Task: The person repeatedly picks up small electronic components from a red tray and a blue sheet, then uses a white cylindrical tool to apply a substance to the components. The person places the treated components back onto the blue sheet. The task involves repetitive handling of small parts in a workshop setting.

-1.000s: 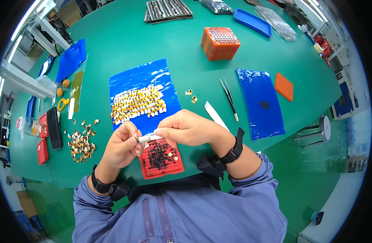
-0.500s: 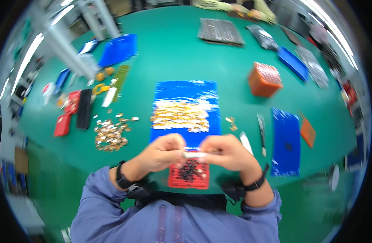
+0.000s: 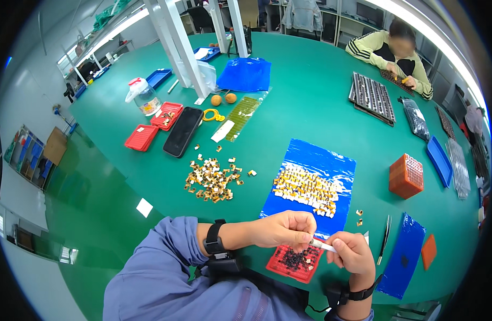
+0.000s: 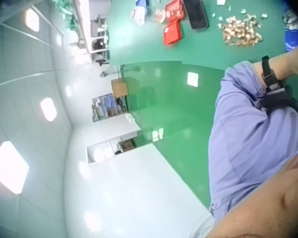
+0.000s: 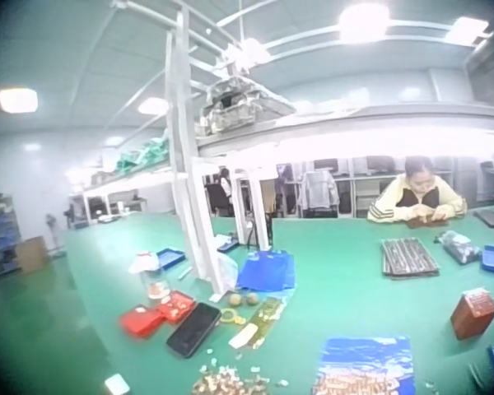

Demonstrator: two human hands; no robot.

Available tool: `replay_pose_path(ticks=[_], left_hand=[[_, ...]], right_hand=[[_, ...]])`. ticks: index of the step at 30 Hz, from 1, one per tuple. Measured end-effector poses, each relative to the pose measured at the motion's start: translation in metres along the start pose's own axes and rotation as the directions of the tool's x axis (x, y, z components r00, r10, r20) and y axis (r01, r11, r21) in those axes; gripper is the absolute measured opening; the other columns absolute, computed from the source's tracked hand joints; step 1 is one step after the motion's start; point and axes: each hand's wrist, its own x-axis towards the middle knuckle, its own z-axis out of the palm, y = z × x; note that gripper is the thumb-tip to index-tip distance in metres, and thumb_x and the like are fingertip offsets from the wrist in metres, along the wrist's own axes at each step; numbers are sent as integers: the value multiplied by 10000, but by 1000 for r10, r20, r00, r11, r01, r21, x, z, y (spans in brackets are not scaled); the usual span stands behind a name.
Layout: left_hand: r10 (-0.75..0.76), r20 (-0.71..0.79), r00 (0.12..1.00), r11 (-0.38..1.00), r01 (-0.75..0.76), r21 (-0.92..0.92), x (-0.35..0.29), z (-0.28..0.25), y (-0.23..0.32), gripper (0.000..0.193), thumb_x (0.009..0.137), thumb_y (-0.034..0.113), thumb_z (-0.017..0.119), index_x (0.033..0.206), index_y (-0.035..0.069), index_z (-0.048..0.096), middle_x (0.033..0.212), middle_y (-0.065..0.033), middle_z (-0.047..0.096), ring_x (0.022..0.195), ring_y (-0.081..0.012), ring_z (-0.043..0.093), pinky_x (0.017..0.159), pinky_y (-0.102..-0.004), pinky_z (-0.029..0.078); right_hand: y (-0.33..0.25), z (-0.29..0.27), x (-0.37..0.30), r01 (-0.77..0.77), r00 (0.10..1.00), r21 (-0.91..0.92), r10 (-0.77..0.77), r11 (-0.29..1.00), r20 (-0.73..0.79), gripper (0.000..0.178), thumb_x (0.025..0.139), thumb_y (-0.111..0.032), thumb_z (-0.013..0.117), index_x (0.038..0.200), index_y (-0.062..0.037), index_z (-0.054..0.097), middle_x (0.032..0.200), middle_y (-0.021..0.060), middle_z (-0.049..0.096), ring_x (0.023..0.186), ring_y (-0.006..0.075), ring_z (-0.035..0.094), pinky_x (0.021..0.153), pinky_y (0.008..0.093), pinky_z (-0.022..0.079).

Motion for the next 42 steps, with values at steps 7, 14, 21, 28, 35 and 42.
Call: replay_pose_path(ticks=[7,14,21,28,35,42], left_hand=[[20,22,1000,998,-21,51,1,2,-1,104,901,143,559,911,59,497,753,-12,554,686,-68,531,612,-215,431],[22,5,1000,997,-22,78,1,3,1,107,897,142,563,902,59,497,742,-11,553,680,-69,526,608,-216,426],[45,29,999,998,-46,34,0,3,-1,104,893,141,571,897,61,505,740,-9,560,678,-68,527,610,-213,428],[39,47,998,998,-41,45,-2,7,-2,105,888,136,577,901,57,508,758,-15,573,673,-64,534,615,-212,445],[61,62,996,997,-64,51,-1,6,-2,105,889,136,574,897,57,505,756,-14,572,673,-62,534,613,-212,447],[59,51,997,995,-63,74,-1,7,-1,95,892,128,563,895,58,499,740,-15,567,659,-63,523,598,-215,431]], right_hand=[[1,2,-1,57,995,-57,-62,997,-75,118,870,-73,549,825,26,593,662,41,598,451,40,441,402,180,320],[1,4,-1,50,995,-33,-53,998,-90,65,835,-37,588,821,26,592,593,24,569,432,33,427,387,179,308],[9,1,0,87,993,4,-87,996,-82,62,791,-7,627,811,34,586,588,14,555,439,30,432,381,184,304],[17,-2,4,204,978,-58,-206,977,-29,118,832,-72,572,851,42,600,633,54,595,424,51,439,384,188,311],[6,4,0,112,992,-108,-117,988,-44,125,836,-77,572,814,40,610,631,58,599,425,57,450,388,183,312],[14,1,3,259,964,-150,-265,954,-22,104,822,-44,590,787,51,614,559,42,570,411,60,447,371,188,306]])
